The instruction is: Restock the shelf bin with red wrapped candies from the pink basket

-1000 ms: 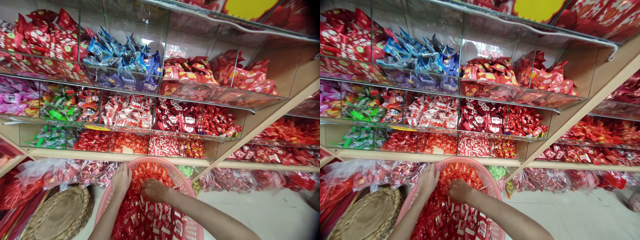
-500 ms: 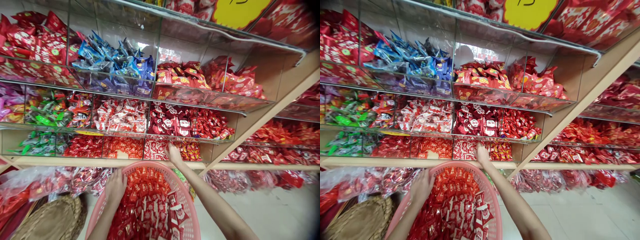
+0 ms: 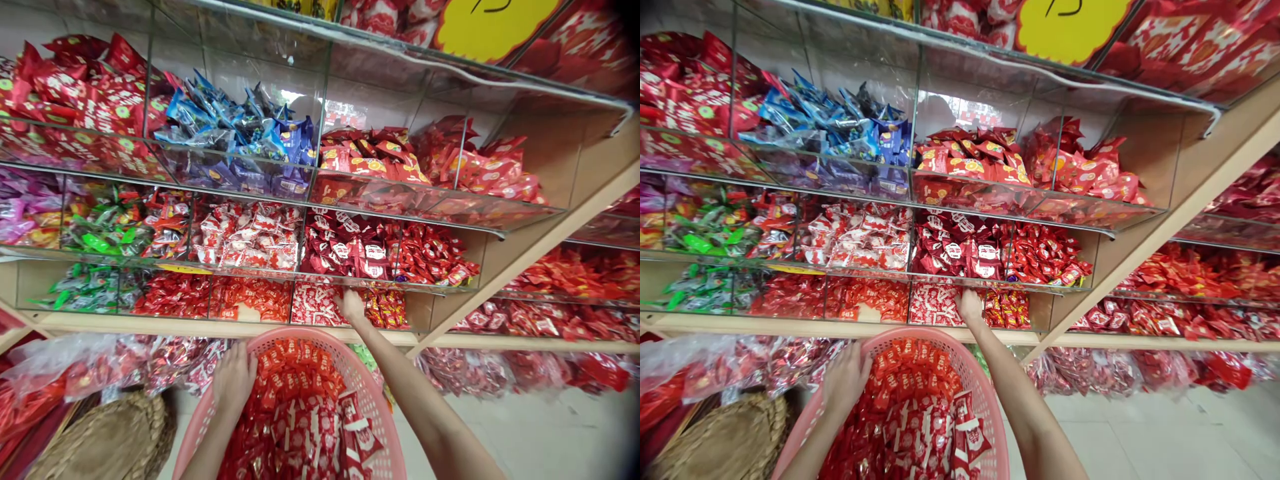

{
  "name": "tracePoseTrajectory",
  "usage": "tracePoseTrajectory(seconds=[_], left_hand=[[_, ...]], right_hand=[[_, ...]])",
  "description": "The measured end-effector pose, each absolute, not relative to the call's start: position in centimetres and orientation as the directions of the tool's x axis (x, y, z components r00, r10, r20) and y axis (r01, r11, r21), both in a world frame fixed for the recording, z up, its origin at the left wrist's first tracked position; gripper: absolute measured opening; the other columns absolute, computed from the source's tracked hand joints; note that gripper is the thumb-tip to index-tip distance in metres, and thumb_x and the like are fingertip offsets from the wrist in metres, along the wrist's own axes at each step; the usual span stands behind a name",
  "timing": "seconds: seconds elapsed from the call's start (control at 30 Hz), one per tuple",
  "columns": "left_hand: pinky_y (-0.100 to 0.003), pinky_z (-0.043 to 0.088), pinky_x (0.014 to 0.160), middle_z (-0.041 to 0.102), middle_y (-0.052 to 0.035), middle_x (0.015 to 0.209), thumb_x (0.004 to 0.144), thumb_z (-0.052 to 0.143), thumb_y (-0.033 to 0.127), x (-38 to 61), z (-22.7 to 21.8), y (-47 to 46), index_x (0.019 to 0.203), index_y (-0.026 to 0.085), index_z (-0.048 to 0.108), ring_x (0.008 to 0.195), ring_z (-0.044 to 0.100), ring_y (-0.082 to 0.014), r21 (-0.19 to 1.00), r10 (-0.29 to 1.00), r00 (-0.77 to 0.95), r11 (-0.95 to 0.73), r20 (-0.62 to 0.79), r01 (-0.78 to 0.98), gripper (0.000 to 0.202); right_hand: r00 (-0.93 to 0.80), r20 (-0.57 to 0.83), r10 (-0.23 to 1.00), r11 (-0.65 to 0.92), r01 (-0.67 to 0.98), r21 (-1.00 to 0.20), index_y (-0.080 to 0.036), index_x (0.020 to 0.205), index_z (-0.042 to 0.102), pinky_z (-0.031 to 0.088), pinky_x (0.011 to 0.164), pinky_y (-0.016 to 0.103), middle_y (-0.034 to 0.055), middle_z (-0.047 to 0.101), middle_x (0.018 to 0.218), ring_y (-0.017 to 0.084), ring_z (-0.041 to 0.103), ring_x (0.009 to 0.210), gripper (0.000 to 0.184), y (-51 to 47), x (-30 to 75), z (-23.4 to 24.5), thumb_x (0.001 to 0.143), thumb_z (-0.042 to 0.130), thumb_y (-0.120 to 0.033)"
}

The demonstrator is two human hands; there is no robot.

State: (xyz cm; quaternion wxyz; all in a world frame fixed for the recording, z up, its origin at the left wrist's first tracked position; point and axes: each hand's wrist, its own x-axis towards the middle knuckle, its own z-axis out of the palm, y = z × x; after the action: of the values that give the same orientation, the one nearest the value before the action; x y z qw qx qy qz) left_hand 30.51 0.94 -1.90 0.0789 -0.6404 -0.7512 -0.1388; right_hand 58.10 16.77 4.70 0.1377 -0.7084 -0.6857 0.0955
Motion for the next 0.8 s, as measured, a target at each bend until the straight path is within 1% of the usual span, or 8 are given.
tracePoseTrajectory(seconds=[0.17,0.23,0.3,0.4,0.47,0.53,0.67,0.8], left_hand=[[-0.035,0.042,0.079,0.065,-0.0114,0.098,0.089,0.031,0.031,30.6,-1.8,0.9,0.114,0.013,0.054,0.09,0.059,-0.0232,0.104,0.939,-0.168,0.143,0.299,0.984,0.038],[-0.035,0.042,0.079,0.065,-0.011,0.099,0.089,0.031,0.031,30.6,-1.8,0.9,0.115,0.013,0.054,0.091,0.059,-0.0235,0.102,0.942,-0.165,0.141,0.293,0.985,0.038],[-0.035,0.041,0.079,0.065,-0.0103,0.099,0.089,0.031,0.031,30.6,-1.9,0.9,0.115,0.013,0.053,0.091,0.059,-0.0237,0.1,0.944,-0.165,0.142,0.287,0.985,0.038],[-0.035,0.041,0.077,0.065,-0.0098,0.099,0.09,0.031,0.032,30.6,-1.9,0.8,0.116,0.014,0.052,0.09,0.059,-0.0238,0.097,0.943,-0.166,0.144,0.289,0.985,0.038],[-0.035,0.04,0.077,0.065,-0.0097,0.1,0.09,0.031,0.032,30.6,-1.8,0.8,0.116,0.014,0.052,0.09,0.058,-0.0237,0.096,0.942,-0.167,0.145,0.291,0.985,0.038],[-0.034,0.04,0.077,0.065,-0.0095,0.1,0.09,0.031,0.032,30.7,-1.6,0.7,0.115,0.015,0.052,0.09,0.058,-0.0236,0.1,0.942,-0.169,0.146,0.289,0.984,0.037],[-0.034,0.041,0.076,0.065,-0.0099,0.098,0.089,0.032,0.032,30.9,-1.2,0.7,0.114,0.014,0.053,0.09,0.059,-0.0234,0.124,0.945,-0.17,0.14,0.279,0.982,0.037],[-0.034,0.041,0.076,0.065,-0.011,0.097,0.088,0.032,0.032,30.8,-1.3,0.8,0.113,0.013,0.054,0.089,0.059,-0.0239,0.103,0.945,-0.168,0.145,0.281,0.984,0.038]], right_hand=[[0.051,0.147,0.988,0.01,0.923,-0.384,-0.011,0.104,0.06,0.039,0.065,0.026,0.0139,0.067,0.083,0.021,0.063,0.077,0.03,15.4,58.6,4.8,0.088,0.041,-0.029],[0.043,0.204,0.978,0.059,0.882,-0.468,-0.013,0.098,0.061,0.038,0.062,0.025,0.0096,0.066,0.075,0.019,0.061,0.071,0.029,14.4,58.5,4.9,0.087,0.042,-0.032],[0.046,0.218,0.975,0.103,0.774,-0.625,-0.013,0.091,0.06,0.038,0.057,0.024,0.0049,0.061,0.066,0.017,0.057,0.062,0.029,12.9,58.3,4.9,0.085,0.045,-0.037],[-0.039,0.072,0.997,0.082,0.485,-0.871,-0.015,0.088,0.056,0.038,0.051,0.023,-0.0002,0.056,0.061,0.014,0.052,0.052,0.036,9.6,57.8,4.9,0.083,0.046,-0.05],[-0.174,-0.046,0.984,0.013,0.325,-0.946,-0.016,0.09,0.055,0.039,0.05,0.023,-0.0005,0.057,0.066,0.012,0.052,0.053,0.042,6.8,57.3,4.9,0.082,0.046,-0.056],[-0.299,-0.113,0.947,-0.027,0.278,-0.96,-0.017,0.09,0.057,0.039,0.052,0.022,-0.0003,0.058,0.073,0.011,0.051,0.057,0.043,4.2,57.1,4.8,0.081,0.049,-0.058],[-0.467,-0.183,0.865,0.005,0.373,-0.928,-0.018,0.083,0.064,0.036,0.054,0.022,-0.0021,0.054,0.067,0.01,0.045,0.059,0.038,0.5,57.0,3.7,0.08,0.054,-0.055],[-0.478,-0.236,0.846,-0.008,0.431,-0.902,-0.016,0.081,0.063,0.03,0.05,0.021,-0.0047,0.046,0.06,0.009,0.039,0.055,0.029,-0.4,57.4,1.9,0.076,0.062,-0.045]])
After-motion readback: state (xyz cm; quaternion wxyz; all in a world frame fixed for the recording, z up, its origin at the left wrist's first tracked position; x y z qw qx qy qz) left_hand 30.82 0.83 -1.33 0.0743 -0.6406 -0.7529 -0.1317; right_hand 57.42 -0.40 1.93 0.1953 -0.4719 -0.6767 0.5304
